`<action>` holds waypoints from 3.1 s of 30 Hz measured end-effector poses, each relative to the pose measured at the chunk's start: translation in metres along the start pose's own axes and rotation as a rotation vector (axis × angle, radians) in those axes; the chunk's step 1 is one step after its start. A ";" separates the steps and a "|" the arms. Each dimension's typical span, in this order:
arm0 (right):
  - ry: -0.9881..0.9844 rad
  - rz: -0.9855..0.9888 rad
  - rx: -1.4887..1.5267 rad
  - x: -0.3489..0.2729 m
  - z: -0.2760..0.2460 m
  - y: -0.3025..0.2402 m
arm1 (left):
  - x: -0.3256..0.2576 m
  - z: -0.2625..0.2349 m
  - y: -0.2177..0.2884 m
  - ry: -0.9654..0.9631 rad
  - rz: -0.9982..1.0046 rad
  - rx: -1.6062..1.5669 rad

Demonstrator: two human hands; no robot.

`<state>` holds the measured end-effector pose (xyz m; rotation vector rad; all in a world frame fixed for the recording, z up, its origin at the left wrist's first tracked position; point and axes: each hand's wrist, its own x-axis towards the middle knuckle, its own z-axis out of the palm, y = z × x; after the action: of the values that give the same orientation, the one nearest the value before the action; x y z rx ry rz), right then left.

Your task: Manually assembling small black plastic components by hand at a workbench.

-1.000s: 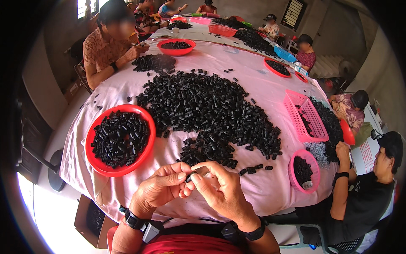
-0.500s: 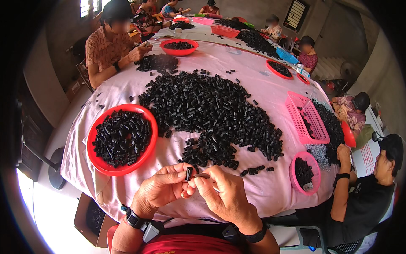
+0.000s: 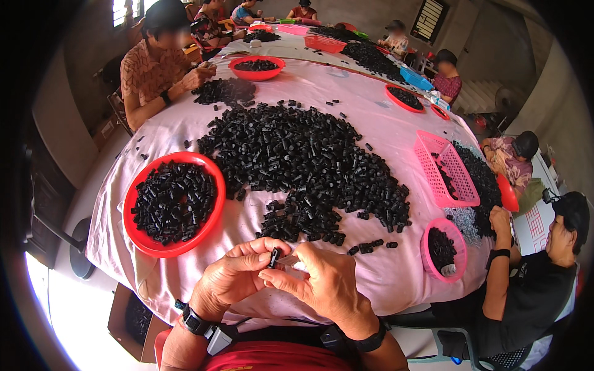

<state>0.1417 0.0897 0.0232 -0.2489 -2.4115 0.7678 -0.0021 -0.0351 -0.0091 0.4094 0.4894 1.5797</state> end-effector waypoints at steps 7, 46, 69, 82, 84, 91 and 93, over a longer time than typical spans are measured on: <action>-0.008 0.010 -0.082 0.004 -0.001 -0.002 | 0.000 -0.004 0.001 -0.004 -0.024 -0.016; 0.056 -0.127 -0.265 0.004 0.001 0.002 | 0.002 -0.005 -0.003 0.009 -0.023 -0.022; 0.024 -0.125 -0.197 0.003 0.006 0.011 | 0.002 -0.007 -0.007 0.035 -0.001 -0.038; -0.001 -0.131 -0.179 0.001 0.005 0.016 | 0.002 -0.004 -0.009 0.036 0.019 -0.041; 0.003 -0.122 -0.174 0.002 0.004 0.014 | 0.003 -0.003 -0.009 0.034 0.018 -0.046; -0.021 -0.091 -0.170 0.005 0.001 0.010 | 0.006 -0.006 -0.010 0.028 0.022 -0.056; -0.017 -0.090 -0.170 0.004 0.002 0.012 | 0.006 -0.007 -0.011 0.042 0.016 -0.055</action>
<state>0.1372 0.0997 0.0171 -0.1993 -2.4877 0.5275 0.0030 -0.0293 -0.0212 0.3399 0.4746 1.6166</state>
